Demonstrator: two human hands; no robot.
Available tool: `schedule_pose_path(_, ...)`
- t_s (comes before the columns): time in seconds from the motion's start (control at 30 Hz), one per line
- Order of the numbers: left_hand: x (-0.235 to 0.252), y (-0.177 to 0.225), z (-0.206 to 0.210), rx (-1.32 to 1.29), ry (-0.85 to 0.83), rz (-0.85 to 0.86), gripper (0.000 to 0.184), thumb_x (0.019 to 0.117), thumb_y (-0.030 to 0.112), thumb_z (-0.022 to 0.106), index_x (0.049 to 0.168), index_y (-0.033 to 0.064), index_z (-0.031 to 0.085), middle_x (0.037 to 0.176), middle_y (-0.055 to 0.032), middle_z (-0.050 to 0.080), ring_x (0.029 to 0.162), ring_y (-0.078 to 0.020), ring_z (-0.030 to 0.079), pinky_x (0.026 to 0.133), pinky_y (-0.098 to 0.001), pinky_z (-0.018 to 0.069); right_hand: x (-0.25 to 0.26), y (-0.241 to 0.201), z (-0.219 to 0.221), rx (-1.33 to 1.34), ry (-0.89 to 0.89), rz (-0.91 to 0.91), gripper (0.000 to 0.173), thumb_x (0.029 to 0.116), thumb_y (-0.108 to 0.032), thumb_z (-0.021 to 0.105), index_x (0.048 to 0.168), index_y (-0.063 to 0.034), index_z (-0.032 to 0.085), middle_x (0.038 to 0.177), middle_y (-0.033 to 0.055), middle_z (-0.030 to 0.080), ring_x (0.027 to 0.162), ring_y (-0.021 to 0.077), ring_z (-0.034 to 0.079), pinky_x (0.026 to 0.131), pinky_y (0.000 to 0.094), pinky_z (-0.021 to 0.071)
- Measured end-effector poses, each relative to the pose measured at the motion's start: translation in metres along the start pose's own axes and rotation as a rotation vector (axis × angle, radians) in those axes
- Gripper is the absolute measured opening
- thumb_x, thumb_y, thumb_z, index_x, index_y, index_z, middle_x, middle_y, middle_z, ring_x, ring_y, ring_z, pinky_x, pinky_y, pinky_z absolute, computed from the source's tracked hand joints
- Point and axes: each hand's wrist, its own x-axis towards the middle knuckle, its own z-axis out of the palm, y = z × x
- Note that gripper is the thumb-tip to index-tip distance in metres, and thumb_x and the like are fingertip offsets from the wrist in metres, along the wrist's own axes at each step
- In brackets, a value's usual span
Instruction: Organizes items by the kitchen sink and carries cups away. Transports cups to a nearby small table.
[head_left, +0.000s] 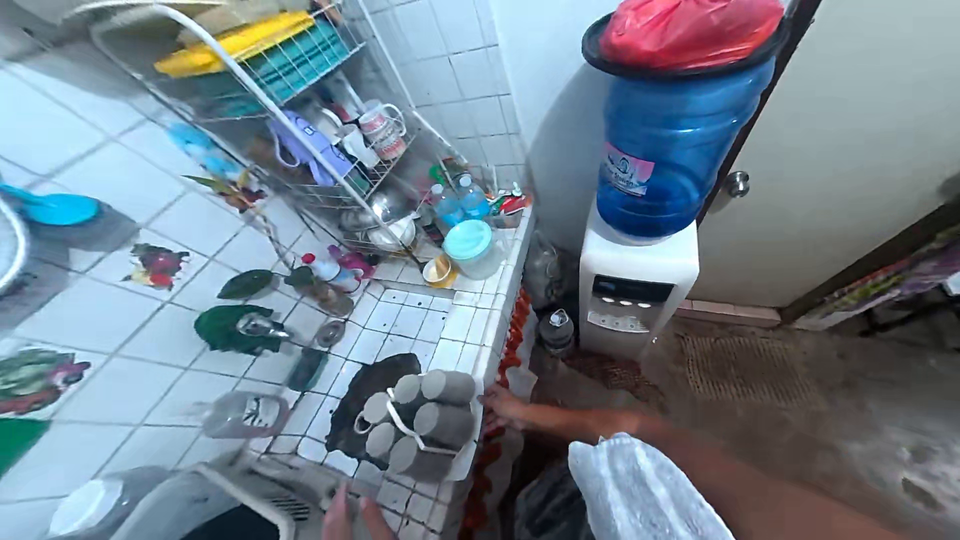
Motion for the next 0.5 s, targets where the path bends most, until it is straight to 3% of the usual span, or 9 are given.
schedule_pose_path(0.1,0.035,0.018,0.012,0.014,-0.125,0.123,0.049,0.1063,0.023,0.05,0.143,-0.01,0.052,0.149,-0.0362,0.045,0.139,-0.0509,0.045,0.117,-0.0576,0.0345,0.007,0.006,0.004,-0.079,0.007,-0.097,0.05,0.1059,-0.024,0.058,0.148,-0.0035,0.04,0.125,0.0243,0.06,0.095,0.032,0.07,0.082,0.0488,0.0603)
schedule_pose_path(0.2,0.05,0.023,0.033,-0.012,-0.218,0.147,0.055,0.1067,0.031,0.048,0.148,-0.0052,0.049,0.157,-0.0346,0.036,0.145,-0.0521,0.036,0.119,-0.0643,0.0275,0.01,0.007,0.007,-0.15,-0.011,-0.106,0.053,0.1034,-0.019,0.061,0.15,-0.0044,0.041,0.126,0.024,0.062,0.098,0.0313,0.069,0.084,0.0486,0.0595)
schedule_pose_path(0.27,0.053,0.026,0.044,-0.041,-0.29,0.146,0.055,0.1075,0.03,0.047,0.149,-0.0059,0.047,0.159,-0.0342,0.032,0.147,-0.0518,0.033,0.119,-0.0642,0.0261,0.006,0.002,0.007,-0.174,-0.012,-0.109,0.048,0.1018,-0.013,0.062,0.146,-0.003,0.045,0.121,0.0225,0.063,0.095,0.0296,0.069,0.082,0.0473,0.0586)
schedule_pose_path(0.37,0.049,0.034,0.056,-0.08,-0.349,0.158,0.053,0.108,0.024,0.046,0.148,-0.0108,0.045,0.156,-0.0382,0.034,0.144,-0.0537,0.036,0.121,-0.0573,0.0304,-0.006,-0.003,0.005,-0.137,-0.01,-0.147,0.045,0.1003,-0.008,0.062,0.143,-0.0011,0.049,0.118,0.0229,0.065,0.091,0.0296,0.068,0.079,0.0476,0.0586)
schedule_pose_path(0.5,0.037,0.057,0.07,-0.111,-0.379,0.199,0.048,0.1075,0.018,0.046,0.144,-0.014,0.048,0.153,-0.039,0.038,0.142,-0.0533,0.04,0.119,-0.0561,0.0339,-0.026,-0.002,-0.018,-0.03,-0.015,-0.129,0.042,0.1006,-0.003,0.059,0.141,-0.0009,0.049,0.116,0.0205,0.063,0.088,0.0265,0.068,0.077,0.0459,0.0586)
